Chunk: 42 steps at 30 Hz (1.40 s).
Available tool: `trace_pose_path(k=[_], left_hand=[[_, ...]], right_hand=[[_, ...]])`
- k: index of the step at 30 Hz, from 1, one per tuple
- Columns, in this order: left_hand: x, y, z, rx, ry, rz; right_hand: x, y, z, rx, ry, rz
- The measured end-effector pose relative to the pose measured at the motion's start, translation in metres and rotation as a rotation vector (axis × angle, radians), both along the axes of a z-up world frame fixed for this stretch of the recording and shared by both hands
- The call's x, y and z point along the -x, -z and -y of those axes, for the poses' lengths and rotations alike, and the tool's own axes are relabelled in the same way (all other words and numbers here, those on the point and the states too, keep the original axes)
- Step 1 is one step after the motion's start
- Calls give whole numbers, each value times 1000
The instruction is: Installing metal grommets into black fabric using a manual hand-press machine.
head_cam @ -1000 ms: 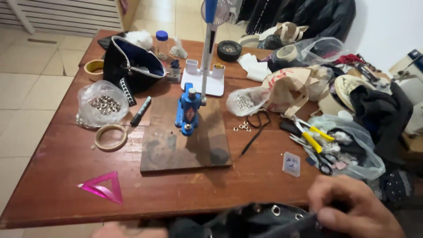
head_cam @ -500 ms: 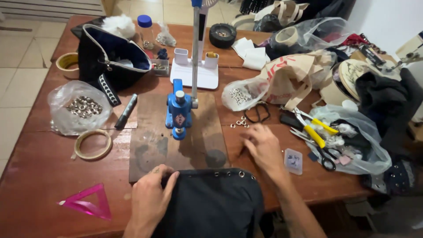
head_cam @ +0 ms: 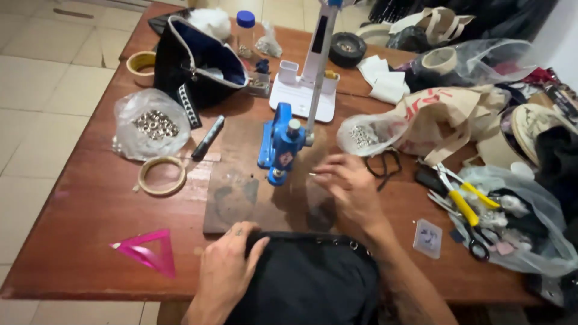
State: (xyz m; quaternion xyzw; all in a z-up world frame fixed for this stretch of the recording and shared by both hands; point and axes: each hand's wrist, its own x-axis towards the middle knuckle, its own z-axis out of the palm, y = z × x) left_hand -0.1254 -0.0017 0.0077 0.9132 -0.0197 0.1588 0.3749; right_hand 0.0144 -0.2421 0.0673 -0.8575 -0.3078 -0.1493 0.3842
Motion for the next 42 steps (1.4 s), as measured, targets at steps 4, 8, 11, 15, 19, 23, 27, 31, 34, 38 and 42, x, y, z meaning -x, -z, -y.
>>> trace_pose_path(k=[4,8,11,15,19,23,27,31,34,38,42], left_hand=[[-2,-11,3,-19,-11,36],[-8,-5,5,-49,-18,-21],[-12,3,17,-163,-2,-28],[-23,9,27,-273,70,-32],[-26,-7,12,-76,156,26],[-26,-26,-5,369,277,-210],[-31,-29,-9,449,170,-388],[-55,-16,-4,706,160,-365],[-76,-10,-4,711,-8,-266],[-107,-3,-3,805,-85,-216],[-122,-1,-3,855,-100,-218]], right_hand=[[-5,5,-48,-132,-72,37],[-8,3,-63,-165,-140,-3],[-2,-1,-60,-174,-154,-129],[16,-20,-42,-103,-72,-195],[42,-20,-13,200,-154,-187],[57,1,4,244,-289,-477],[48,10,5,-80,-179,-792],[23,38,-14,-230,-179,-891],[6,53,-36,-399,-42,-899],[-19,52,-50,-586,76,-940],[-39,71,-51,-768,78,-985]])
